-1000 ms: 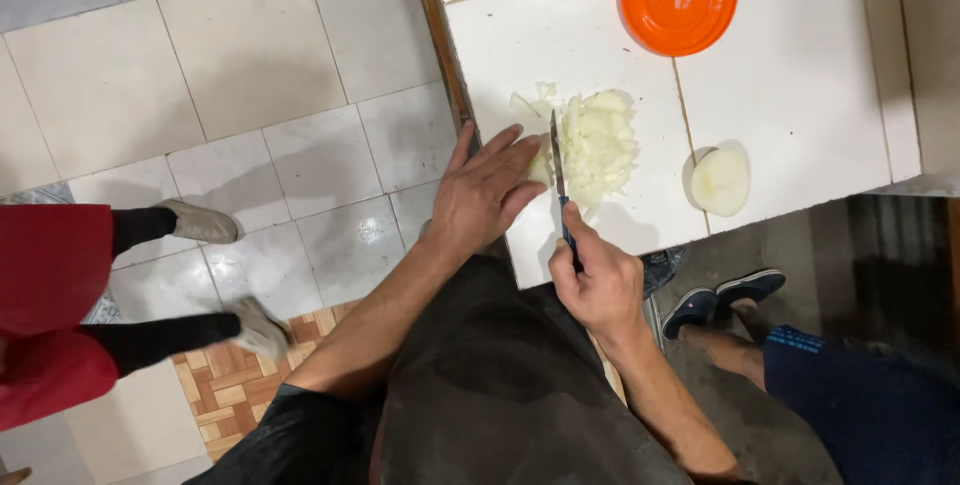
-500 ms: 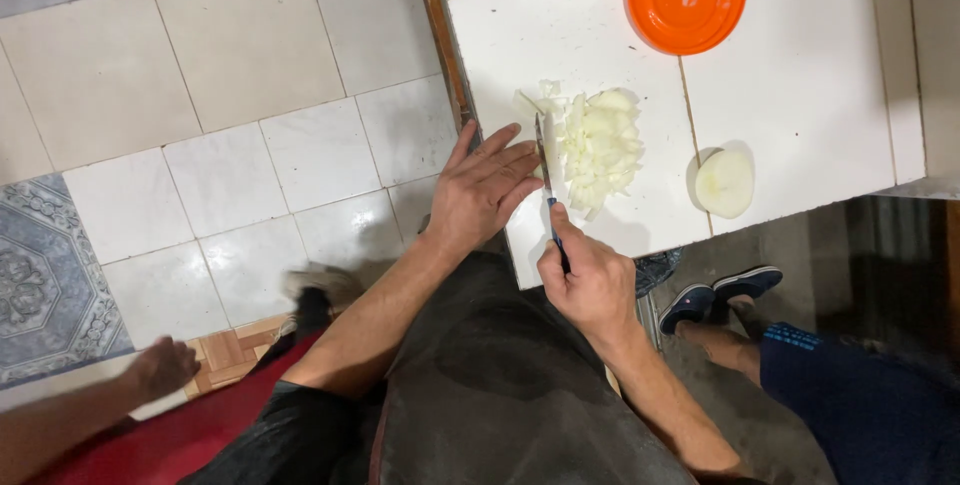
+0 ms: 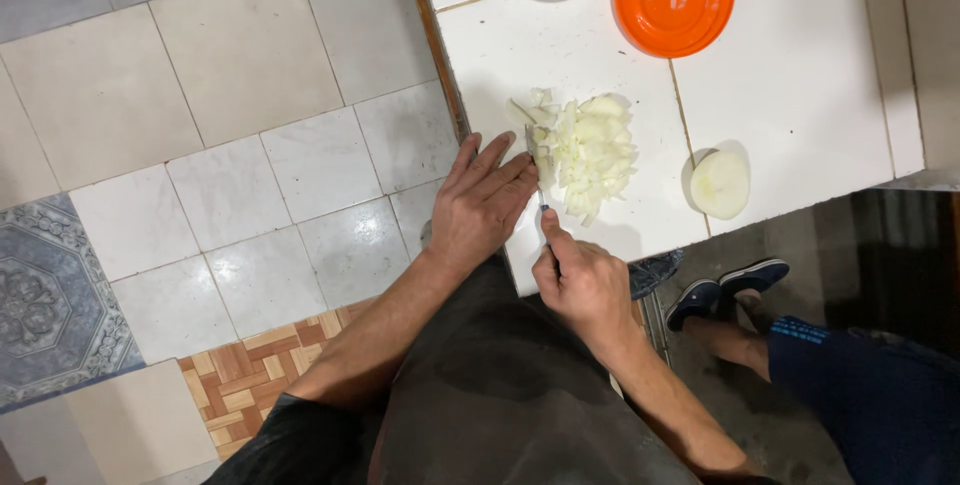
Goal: The recorder is chopping a white onion on a countertop and placing the pieces into a plastic container.
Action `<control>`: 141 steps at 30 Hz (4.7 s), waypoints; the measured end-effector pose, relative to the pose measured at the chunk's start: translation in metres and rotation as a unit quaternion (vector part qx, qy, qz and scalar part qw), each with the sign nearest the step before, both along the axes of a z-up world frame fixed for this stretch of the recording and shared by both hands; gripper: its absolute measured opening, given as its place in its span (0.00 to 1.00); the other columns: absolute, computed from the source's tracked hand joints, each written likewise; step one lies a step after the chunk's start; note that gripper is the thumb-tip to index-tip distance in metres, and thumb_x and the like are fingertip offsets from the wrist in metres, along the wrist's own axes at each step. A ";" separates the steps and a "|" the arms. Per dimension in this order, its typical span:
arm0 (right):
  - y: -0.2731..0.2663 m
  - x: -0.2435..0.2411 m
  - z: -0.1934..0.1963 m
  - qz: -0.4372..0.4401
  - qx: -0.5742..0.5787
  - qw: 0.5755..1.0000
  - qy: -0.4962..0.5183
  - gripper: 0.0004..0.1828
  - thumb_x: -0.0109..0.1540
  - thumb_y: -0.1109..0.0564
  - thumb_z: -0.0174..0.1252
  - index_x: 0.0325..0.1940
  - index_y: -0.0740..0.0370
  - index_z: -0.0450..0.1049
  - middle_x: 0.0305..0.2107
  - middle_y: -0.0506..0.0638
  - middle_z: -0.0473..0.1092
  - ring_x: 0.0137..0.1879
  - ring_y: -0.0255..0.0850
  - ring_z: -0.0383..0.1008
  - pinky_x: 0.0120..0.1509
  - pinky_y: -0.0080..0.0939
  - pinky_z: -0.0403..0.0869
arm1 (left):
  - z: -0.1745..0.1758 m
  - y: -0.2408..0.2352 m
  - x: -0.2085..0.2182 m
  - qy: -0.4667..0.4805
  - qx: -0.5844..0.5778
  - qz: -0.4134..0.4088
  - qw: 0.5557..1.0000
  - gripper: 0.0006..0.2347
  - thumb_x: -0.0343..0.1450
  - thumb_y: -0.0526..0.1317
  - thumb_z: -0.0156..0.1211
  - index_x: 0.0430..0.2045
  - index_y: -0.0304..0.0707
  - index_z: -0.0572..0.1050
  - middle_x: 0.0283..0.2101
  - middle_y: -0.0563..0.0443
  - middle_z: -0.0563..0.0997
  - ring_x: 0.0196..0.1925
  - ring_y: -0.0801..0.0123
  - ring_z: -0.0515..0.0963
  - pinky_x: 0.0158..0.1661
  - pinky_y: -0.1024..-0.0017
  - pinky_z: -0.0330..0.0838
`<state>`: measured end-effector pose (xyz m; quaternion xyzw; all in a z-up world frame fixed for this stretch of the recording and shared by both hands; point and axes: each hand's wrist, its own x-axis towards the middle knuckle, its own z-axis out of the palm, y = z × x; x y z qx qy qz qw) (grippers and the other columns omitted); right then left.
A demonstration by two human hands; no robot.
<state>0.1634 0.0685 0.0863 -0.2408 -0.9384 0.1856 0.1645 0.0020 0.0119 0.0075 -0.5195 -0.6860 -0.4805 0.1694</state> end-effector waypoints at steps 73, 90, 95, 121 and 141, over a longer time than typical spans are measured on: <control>0.058 0.025 -0.016 -0.043 0.107 0.970 0.212 0.14 0.61 0.60 0.68 0.50 0.69 0.82 0.33 0.54 0.72 0.41 0.51 0.73 0.49 0.49 0.72 | 0.024 -0.128 -0.084 -0.700 0.045 0.149 0.697 0.07 0.73 0.40 0.56 0.35 0.43 0.63 0.45 0.45 0.77 0.42 0.56 0.82 0.34 0.54 0.85; 0.086 -0.085 -0.025 0.109 0.085 0.990 0.024 0.41 0.50 0.31 0.75 0.60 0.55 0.77 0.63 0.63 0.63 0.74 0.63 0.52 0.72 0.75 0.45 | -0.017 -0.114 -0.041 -0.704 -0.061 0.097 0.701 0.16 0.70 0.40 0.62 0.52 0.40 0.75 0.48 0.47 0.79 0.46 0.69 0.76 0.41 0.72 0.75; 0.097 -0.090 -0.033 0.174 0.130 0.976 -0.005 0.29 0.58 0.31 0.67 0.56 0.48 0.79 0.61 0.54 0.70 0.70 0.56 0.64 0.72 0.70 0.52 | -0.027 -0.112 -0.034 -0.694 -0.073 0.077 0.712 0.16 0.69 0.40 0.64 0.51 0.40 0.76 0.47 0.47 0.79 0.45 0.69 0.74 0.43 0.72 0.71; 0.072 -0.067 -0.032 0.112 0.008 0.991 0.065 0.35 0.53 0.42 0.77 0.59 0.58 0.77 0.60 0.62 0.68 0.72 0.61 0.60 0.76 0.70 0.50 | -0.025 -0.085 0.010 -0.754 -0.059 0.043 0.653 0.17 0.69 0.43 0.64 0.49 0.35 0.76 0.46 0.41 0.76 0.48 0.63 0.75 0.42 0.67 0.77; 0.037 -0.052 -0.041 0.148 0.033 0.985 0.086 0.30 0.54 0.41 0.74 0.55 0.55 0.77 0.59 0.59 0.69 0.72 0.59 0.62 0.78 0.64 0.52 | -0.030 -0.081 0.012 -0.775 -0.055 0.045 0.628 0.17 0.72 0.47 0.60 0.51 0.38 0.75 0.45 0.46 0.72 0.50 0.66 0.69 0.45 0.66 0.76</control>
